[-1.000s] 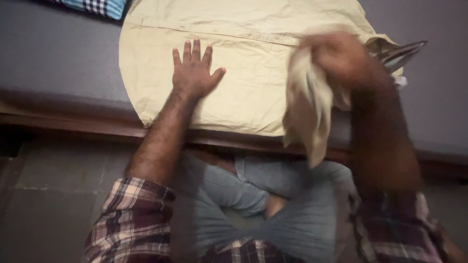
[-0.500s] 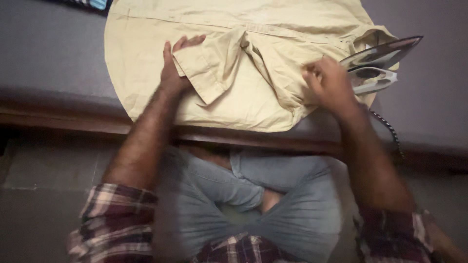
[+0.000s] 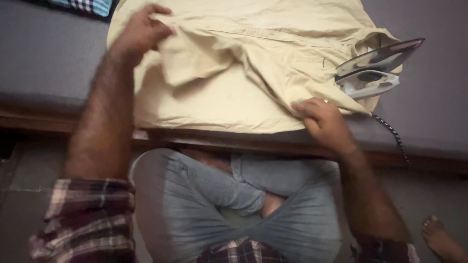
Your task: The person irons a beige shirt laid out on a bed. They use an electric iron to smooth the fabric, periodically adjusting the shirt's position and sleeves to reach different areas.
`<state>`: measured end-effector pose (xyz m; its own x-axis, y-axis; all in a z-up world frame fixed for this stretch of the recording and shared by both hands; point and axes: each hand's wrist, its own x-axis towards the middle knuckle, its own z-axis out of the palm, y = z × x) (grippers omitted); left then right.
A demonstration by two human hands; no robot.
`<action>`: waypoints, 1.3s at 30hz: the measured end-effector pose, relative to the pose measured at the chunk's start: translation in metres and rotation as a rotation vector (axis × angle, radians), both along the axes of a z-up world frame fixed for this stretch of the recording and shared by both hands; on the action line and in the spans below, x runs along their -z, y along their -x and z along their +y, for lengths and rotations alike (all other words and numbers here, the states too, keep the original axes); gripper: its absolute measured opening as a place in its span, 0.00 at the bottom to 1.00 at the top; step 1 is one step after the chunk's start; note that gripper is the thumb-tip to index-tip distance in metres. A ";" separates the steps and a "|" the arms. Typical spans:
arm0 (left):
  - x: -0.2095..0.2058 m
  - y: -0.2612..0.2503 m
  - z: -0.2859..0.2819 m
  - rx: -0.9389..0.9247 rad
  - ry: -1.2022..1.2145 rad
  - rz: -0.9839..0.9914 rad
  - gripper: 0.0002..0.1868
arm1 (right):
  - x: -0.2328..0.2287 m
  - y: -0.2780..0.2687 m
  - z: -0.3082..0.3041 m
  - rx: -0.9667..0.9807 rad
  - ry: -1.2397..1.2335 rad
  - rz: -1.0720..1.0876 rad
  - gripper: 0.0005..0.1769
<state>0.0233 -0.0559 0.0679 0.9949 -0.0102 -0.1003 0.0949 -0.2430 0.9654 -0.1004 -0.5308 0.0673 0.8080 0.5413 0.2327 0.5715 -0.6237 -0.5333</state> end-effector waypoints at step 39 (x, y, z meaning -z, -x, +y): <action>0.051 0.018 -0.153 0.314 -0.959 -1.051 0.08 | 0.011 -0.133 0.015 0.459 -0.447 0.585 0.11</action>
<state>0.0052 -0.2086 0.0164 0.5820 -0.5856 0.5642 -0.7156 -0.6984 0.0133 0.0328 -0.5159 0.0565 0.9804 0.0895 -0.1757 -0.1283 -0.3871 -0.9131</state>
